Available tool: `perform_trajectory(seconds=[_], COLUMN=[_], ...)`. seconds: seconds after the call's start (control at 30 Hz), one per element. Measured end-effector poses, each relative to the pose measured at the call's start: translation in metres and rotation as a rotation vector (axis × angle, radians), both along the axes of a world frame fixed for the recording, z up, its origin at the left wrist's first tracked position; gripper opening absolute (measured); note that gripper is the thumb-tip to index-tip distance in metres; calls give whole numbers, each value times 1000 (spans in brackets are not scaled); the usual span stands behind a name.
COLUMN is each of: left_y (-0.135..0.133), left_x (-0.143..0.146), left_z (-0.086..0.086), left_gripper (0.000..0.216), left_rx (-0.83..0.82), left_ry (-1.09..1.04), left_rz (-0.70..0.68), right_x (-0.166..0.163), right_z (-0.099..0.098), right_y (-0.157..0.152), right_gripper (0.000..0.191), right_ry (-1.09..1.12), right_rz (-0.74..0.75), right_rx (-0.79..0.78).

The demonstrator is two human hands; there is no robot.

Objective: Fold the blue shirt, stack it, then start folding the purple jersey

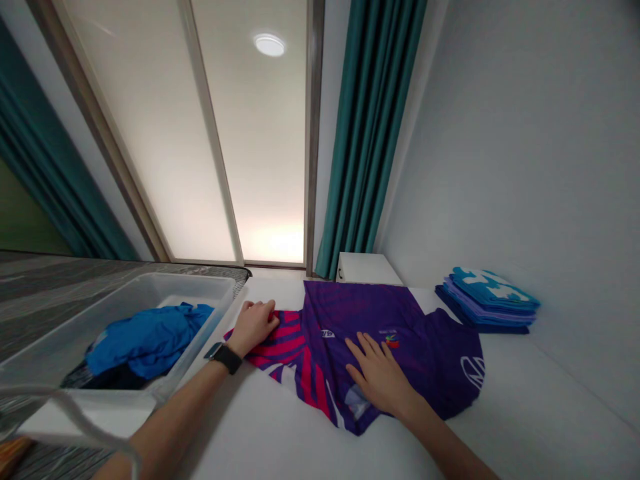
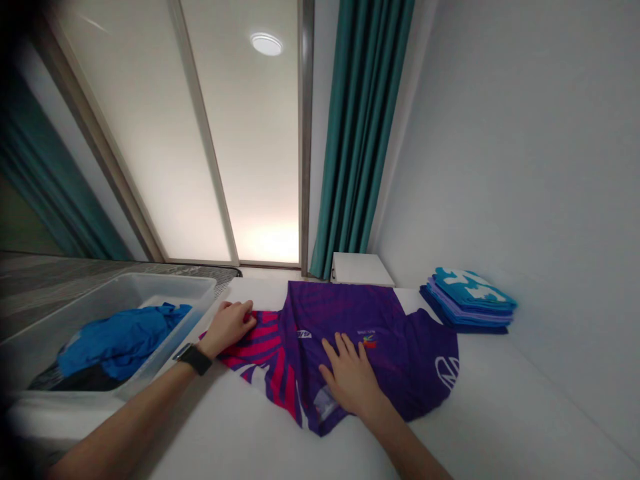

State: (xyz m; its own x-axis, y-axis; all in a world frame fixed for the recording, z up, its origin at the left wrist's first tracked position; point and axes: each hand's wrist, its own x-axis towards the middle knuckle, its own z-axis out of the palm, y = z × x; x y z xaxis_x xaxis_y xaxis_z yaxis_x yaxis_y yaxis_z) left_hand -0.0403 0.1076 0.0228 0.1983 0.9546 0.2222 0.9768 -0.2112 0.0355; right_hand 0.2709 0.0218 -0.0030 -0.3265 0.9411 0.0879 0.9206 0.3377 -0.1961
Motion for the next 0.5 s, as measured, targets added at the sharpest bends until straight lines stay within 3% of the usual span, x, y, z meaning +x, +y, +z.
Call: perform_trajectory(seconds=[0.1,0.2,0.4,0.5], left_y=[3,7,16,20], left_x=[-12,-10,23,31], left_z=[6,4,-12,-21], left_gripper=[18,26,32,33], left_rx=[1,16,-28,-65], left_ry=[62,43,-2,-144], left_rz=[24,-57,-134,-154], right_x=[-2,14,73,96], right_z=[20,25,-15,-29], right_y=[0,16,44,46], right_gripper=[43,40,47,51], right_ry=[75,72,-30,-36], right_rz=[100,69,-148,-267], right_rx=[27,85,171,193])
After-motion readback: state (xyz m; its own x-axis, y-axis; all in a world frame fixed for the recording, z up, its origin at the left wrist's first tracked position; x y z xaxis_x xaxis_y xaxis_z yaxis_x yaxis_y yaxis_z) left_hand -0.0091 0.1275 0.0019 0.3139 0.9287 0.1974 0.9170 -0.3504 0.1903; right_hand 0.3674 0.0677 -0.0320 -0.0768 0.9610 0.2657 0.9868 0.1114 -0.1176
